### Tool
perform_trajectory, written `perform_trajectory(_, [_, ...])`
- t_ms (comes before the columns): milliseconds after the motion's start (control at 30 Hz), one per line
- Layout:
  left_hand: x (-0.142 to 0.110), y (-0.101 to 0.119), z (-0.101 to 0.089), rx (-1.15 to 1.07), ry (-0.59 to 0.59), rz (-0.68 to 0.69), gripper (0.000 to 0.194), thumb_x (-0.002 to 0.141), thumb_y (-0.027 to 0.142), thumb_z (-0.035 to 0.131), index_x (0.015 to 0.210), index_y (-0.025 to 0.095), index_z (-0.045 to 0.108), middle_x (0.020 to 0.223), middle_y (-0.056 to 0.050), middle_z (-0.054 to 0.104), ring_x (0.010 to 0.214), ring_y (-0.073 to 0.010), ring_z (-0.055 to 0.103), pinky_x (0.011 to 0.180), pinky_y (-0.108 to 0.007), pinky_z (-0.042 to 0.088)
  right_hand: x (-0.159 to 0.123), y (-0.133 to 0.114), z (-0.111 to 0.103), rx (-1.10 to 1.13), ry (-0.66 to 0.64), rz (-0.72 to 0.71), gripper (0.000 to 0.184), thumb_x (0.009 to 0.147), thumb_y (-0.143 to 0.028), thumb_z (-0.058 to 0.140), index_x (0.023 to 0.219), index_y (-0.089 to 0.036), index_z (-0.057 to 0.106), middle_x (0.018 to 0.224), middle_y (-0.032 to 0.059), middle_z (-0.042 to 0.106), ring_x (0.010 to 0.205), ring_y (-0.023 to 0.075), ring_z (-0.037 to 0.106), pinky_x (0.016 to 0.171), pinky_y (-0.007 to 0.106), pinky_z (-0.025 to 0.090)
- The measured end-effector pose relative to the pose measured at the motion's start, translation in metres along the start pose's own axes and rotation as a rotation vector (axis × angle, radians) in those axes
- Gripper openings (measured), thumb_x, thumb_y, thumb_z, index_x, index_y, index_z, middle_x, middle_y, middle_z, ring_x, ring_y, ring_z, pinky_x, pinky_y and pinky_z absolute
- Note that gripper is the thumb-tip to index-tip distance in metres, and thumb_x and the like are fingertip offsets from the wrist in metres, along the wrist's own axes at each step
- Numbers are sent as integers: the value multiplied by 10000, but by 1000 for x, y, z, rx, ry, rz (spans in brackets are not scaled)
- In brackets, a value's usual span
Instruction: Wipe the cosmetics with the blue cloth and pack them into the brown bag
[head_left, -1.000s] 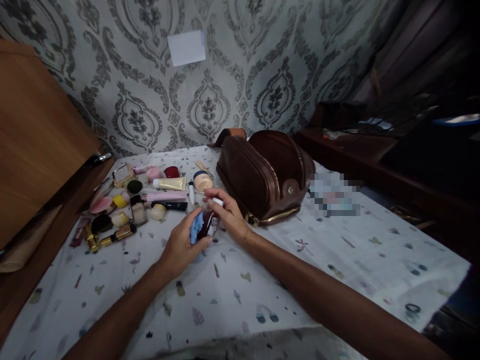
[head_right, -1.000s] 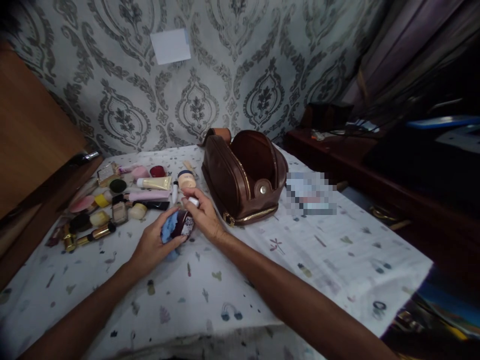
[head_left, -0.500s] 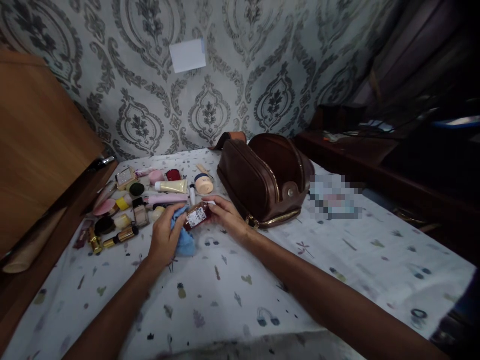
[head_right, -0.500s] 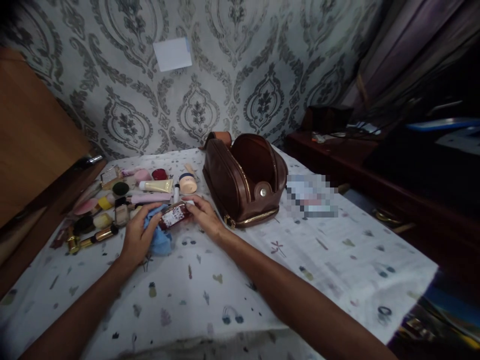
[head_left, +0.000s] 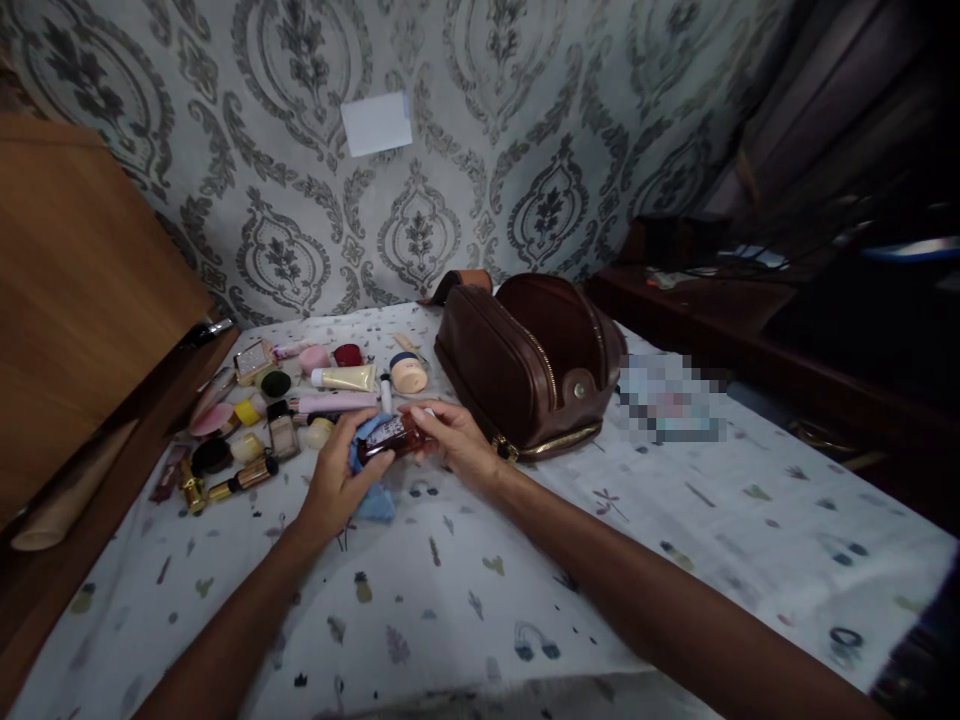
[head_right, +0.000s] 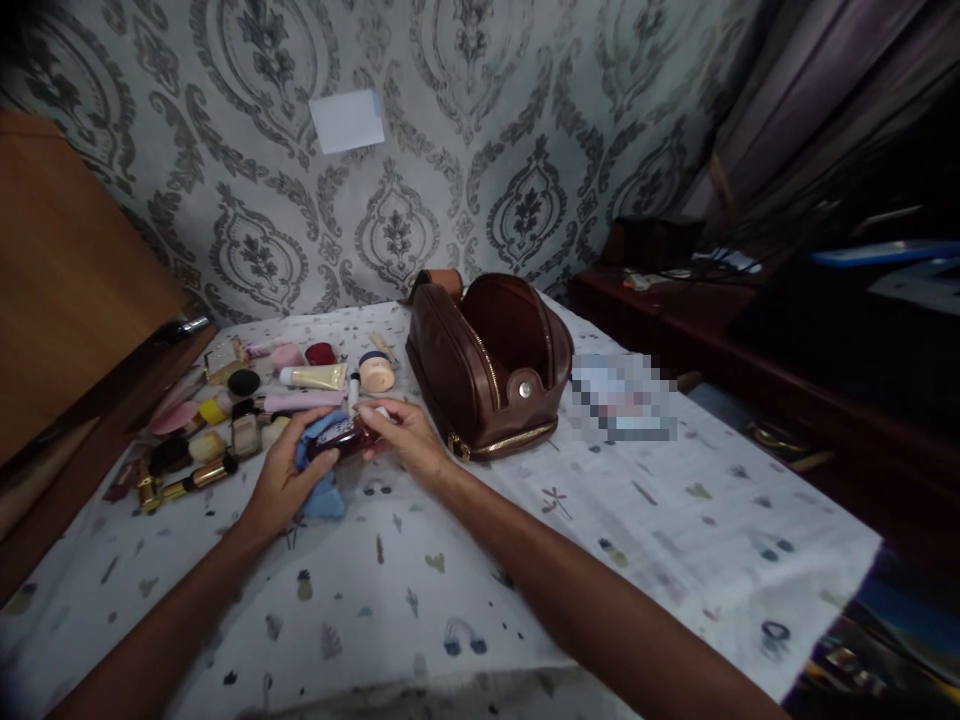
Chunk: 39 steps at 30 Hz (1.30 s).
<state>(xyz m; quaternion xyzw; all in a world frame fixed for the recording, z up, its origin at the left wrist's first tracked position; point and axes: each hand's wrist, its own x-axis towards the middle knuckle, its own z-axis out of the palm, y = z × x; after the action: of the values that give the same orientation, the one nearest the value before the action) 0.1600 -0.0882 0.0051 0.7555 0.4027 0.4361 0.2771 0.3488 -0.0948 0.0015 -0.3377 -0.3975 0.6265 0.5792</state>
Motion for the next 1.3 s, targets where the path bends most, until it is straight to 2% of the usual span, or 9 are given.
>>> perform_trajectory(67, [-1,0,2,7,-26,12,408,868,418,636,1207,192,619,1181,-80,669,1095,-239,608,987,-352,446,0,-4,0,53,-16,5,414,655,-502,840,885,-172,745,782,20,677,631,122,588,509,227,484])
perform_trajectory(200, [-1,2,1,-44,-39,-71,363,940,440,516,1148,178,658,1095,-69,714,993,-225,650,901,-329,485,-1,-8,0,114,-54,19,419,639,-440,863,933,-178,719,785,5,670,618,107,591,542,225,491])
perform_trajectory(433, [0,6,1,-39,-51,-120,372,947,455,477,1011,171,709,894,-28,745,818,-196,651,754,-282,490,1,-4,-4,-24,25,-45,413,636,-428,857,918,-202,658,678,-70,557,490,57,482,454,194,384])
perform_trajectory(600, [-1,3,4,28,-44,-95,312,938,418,512,1046,178,680,953,-40,734,861,-201,662,795,-299,507,3,-1,-7,-81,11,-59,428,645,-463,842,860,-205,577,710,-74,582,438,38,437,402,181,339])
perform_trajectory(767, [-7,6,6,172,27,131,354,953,350,523,1256,176,579,1213,-111,648,1132,-243,610,1000,-390,475,3,3,-8,-166,-29,-79,458,646,-452,844,916,-222,554,820,-66,612,413,31,448,371,187,343])
perform_trajectory(967, [-13,9,7,399,-187,490,601,952,298,539,1514,209,344,1492,-171,466,1397,-308,428,1132,-494,392,3,1,-10,-211,-9,-91,469,749,-489,760,1120,-225,646,700,-67,567,429,50,458,388,195,354])
perform_trajectory(1067, [-12,5,8,479,-226,602,509,952,251,542,1450,197,454,1455,-167,524,1388,-313,450,1092,-487,445,6,4,-13,-198,25,-86,463,732,-525,763,1049,-207,649,604,-78,541,419,67,458,382,202,362])
perform_trajectory(1167, [-11,3,10,469,-210,697,303,948,176,544,1237,196,632,1309,-126,649,1290,-276,544,1029,-449,505,9,6,-14,-188,59,-84,465,719,-553,761,992,-205,619,558,-88,531,407,74,460,373,201,360])
perform_trajectory(1300, [-10,9,11,412,-213,716,186,939,138,556,1023,204,707,1093,-82,728,1095,-232,614,939,-415,544,10,6,-14,-219,80,-79,478,703,-585,749,935,-204,580,575,-96,537,387,63,456,361,188,347])
